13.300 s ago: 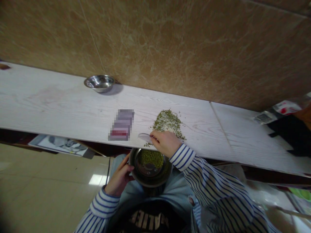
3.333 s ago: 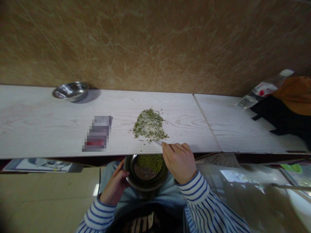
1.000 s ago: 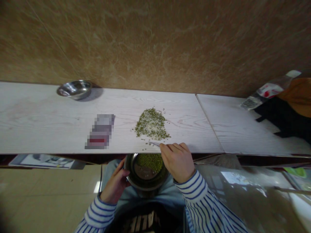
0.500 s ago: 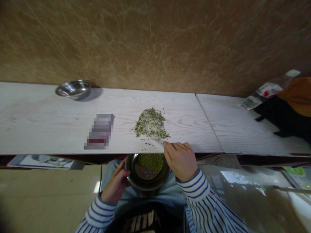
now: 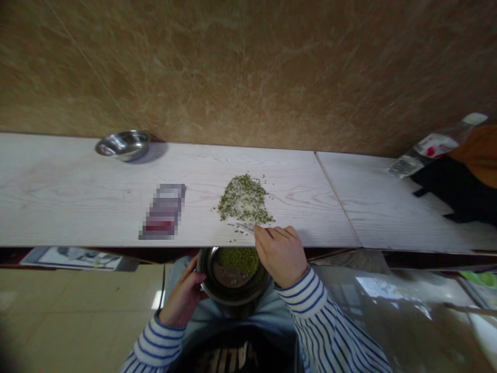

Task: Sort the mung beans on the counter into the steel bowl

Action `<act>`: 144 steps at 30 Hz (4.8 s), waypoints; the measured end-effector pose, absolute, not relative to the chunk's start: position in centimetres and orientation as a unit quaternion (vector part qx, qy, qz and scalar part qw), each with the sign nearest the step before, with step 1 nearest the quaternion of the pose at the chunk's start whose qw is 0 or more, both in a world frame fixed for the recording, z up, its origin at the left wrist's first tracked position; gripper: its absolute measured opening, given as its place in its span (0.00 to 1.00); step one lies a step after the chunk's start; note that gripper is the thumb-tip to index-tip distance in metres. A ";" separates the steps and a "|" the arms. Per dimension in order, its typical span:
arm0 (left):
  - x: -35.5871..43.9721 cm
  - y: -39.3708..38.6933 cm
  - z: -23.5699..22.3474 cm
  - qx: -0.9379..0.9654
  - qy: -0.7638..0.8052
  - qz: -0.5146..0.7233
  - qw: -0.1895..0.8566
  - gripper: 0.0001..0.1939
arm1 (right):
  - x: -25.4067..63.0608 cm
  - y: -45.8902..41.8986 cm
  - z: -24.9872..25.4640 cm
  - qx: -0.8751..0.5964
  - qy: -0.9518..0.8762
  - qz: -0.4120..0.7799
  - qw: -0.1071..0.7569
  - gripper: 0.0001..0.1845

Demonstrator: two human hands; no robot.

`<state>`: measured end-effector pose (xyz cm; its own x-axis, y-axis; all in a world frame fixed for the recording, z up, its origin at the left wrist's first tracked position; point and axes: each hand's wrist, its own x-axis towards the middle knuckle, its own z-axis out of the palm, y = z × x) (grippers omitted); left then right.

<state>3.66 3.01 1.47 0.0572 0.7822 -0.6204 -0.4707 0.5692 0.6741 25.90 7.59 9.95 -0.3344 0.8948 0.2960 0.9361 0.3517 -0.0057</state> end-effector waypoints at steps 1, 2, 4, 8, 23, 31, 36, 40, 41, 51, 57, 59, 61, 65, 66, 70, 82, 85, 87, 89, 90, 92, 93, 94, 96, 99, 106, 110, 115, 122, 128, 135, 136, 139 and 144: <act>3.6 3.0 1.5 0.146 0.528 0.441 0.711 0.31 | 25.9 7.6 9.9 -0.564 -0.812 -0.085 0.125 0.09; 3.6 3.1 1.6 0.144 0.530 0.442 0.710 0.31 | 25.8 7.7 9.9 -0.564 -0.812 -0.086 0.125 0.10; 3.5 3.1 1.7 0.141 0.532 0.445 0.707 0.32 | 25.6 7.9 9.9 -0.564 -0.812 -0.087 0.124 0.10; 3.3 3.1 1.8 0.140 0.534 0.449 0.703 0.32 | 25.1 8.5 10.0 -0.558 -0.817 -0.083 0.122 0.10; 2.5 3.2 1.9 0.135 0.532 0.464 0.695 0.34 | 24.1 8.9 10.4 -0.530 -0.836 -0.080 0.114 0.10; 2.6 3.4 1.7 0.137 0.526 0.464 0.700 0.35 | 24.2 8.4 10.6 -0.518 -0.846 -0.065 0.104 0.10; 2.8 3.5 1.9 0.147 0.517 0.464 0.704 0.32 | 23.8 7.7 10.8 -0.505 -0.854 -0.053 0.111 0.11; 3.0 3.6 1.8 0.149 0.513 0.460 0.709 0.31 | 23.5 6.9 10.9 -0.498 -0.859 -0.045 0.110 0.10; 3.1 3.6 1.8 0.149 0.512 0.460 0.710 0.30 | 23.4 6.6 11.0 -0.496 -0.860 -0.043 0.111 0.10; 3.1 3.3 1.9 0.157 0.506 0.449 0.719 0.31 | 22.9 6.5 10.8 -0.518 -0.842 -0.060 0.137 0.09; 1.4 2.9 1.6 0.144 0.517 0.467 0.703 0.33 | 21.0 9.1 10.0 -0.527 -0.836 -0.091 0.122 0.10; 0.7 2.9 1.5 0.144 0.521 0.473 0.696 0.34 | 20.6 9.3 9.9 -0.515 -0.845 -0.083 0.116 0.10; 0.1 3.0 1.5 0.145 0.524 0.478 0.690 0.33 | 20.4 9.1 10.0 -0.499 -0.857 -0.072 0.109 0.10; -0.8 3.1 1.3 0.148 0.527 0.482 0.684 0.33 | 20.6 8.4 10.4 -0.470 -0.875 -0.052 0.102 0.09; -0.9 3.0 1.2 0.148 0.529 0.482 0.683 0.33 | 20.7 8.2 10.5 -0.463 -0.879 -0.048 0.102 0.09; -1.0 2.7 0.8 0.148 0.530 0.482 0.681 0.35 | 21.2 7.2 10.6 -0.433 -0.894 -0.031 0.112 0.09; 1.3 1.1 -0.8 0.128 0.543 0.426 0.712 0.40 | 25.9 5.0 10.5 -0.504 -0.840 -0.057 0.194 0.09; 1.5 1.2 -1.3 0.129 0.555 0.420 0.706 0.40 | 27.0 4.6 10.1 -0.518 -0.830 -0.068 0.197 0.09; 1.3 1.3 -1.5 0.130 0.564 0.422 0.698 0.39 | 27.9 4.2 9.8 -0.528 -0.820 -0.081 0.205 0.10; 1.1 1.5 -1.5 0.132 0.568 0.429 0.690 0.38 | 28.7 4.0 9.4 -0.544 -0.806 -0.094 0.213 0.10; 1.0 1.6 -1.5 0.134 0.568 0.431 0.689 0.37 | 29.1 3.9 9.3 -0.554 -0.798 -0.099 0.217 0.11; 1.1 1.8 -1.2 0.140 0.564 0.430 0.691 0.36 | 29.7 3.9 9.1 -0.573 -0.782 -0.108 0.220 0.12; 1.2 1.9 -1.0 0.143 0.562 0.428 0.693 0.35 | 30.0 3.9 9.1 -0.582 -0.775 -0.112 0.222 0.12; 1.4 2.1 -0.9 0.147 0.560 0.426 0.695 0.35 | 30.2 4.0 9.1 -0.589 -0.768 -0.116 0.223 0.13; 1.9 2.3 -0.5 0.155 0.555 0.422 0.700 0.36 | 30.6 4.1 9.1 -0.602 -0.755 -0.122 0.229 0.13; 2.5 2.7 0.1 0.167 0.547 0.418 0.706 0.36 | 31.1 4.3 9.2 -0.618 -0.740 -0.120 0.236 0.14; 3.3 2.9 0.7 0.162 0.560 0.396 0.709 0.36 | 30.7 5.4 9.1 -0.641 -0.724 -0.066 0.245 0.12; 3.2 3.0 0.5 0.158 0.580 0.381 0.703 0.36 | 28.6 6.5 9.1 -0.652 -0.706 0.025 0.275 0.12; 2.3 3.4 0.3 0.147 0.582 0.392 0.697 0.38 | 24.7 8.7 9.4 -0.642 -0.691 0.131 0.304 0.13; 1.1 3.6 -0.7 0.125 0.583 0.395 0.699 0.36 | 19.0 12.1 9.6 -0.635 -0.717 0.121 0.261 0.13; 0.9 3.8 -1.0 0.109 0.583 0.391 0.704 0.37 | 17.6 14.0 8.9 -0.647 -0.727 0.107 0.206 0.13; 1.2 4.0 -1.7 0.126 0.577 0.378 0.713 0.36 | 20.3 13.8 8.2 -0.669 -0.697 0.115 0.230 0.13; 1.3 4.0 -1.8 0.128 0.574 0.377 0.716 0.36 | 20.7 13.8 8.2 -0.671 -0.694 0.121 0.232 0.13; 1.6 4.0 -1.9 0.130 0.579 0.370 0.715 0.36 | 21.6 13.8 8.3 -0.676 -0.687 0.136 0.231 0.13; 1.9 4.1 -1.4 0.127 0.587 0.367 0.710 0.37 | 23.0 13.8 8.7 -0.669 -0.690 0.137 0.240 0.12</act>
<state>1.94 4.05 -1.38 0.0401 0.6705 -0.7408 -0.3728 0.6979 0.6115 22.96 13.82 8.66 0.0098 0.9891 0.1472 0.8573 0.0674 -0.5104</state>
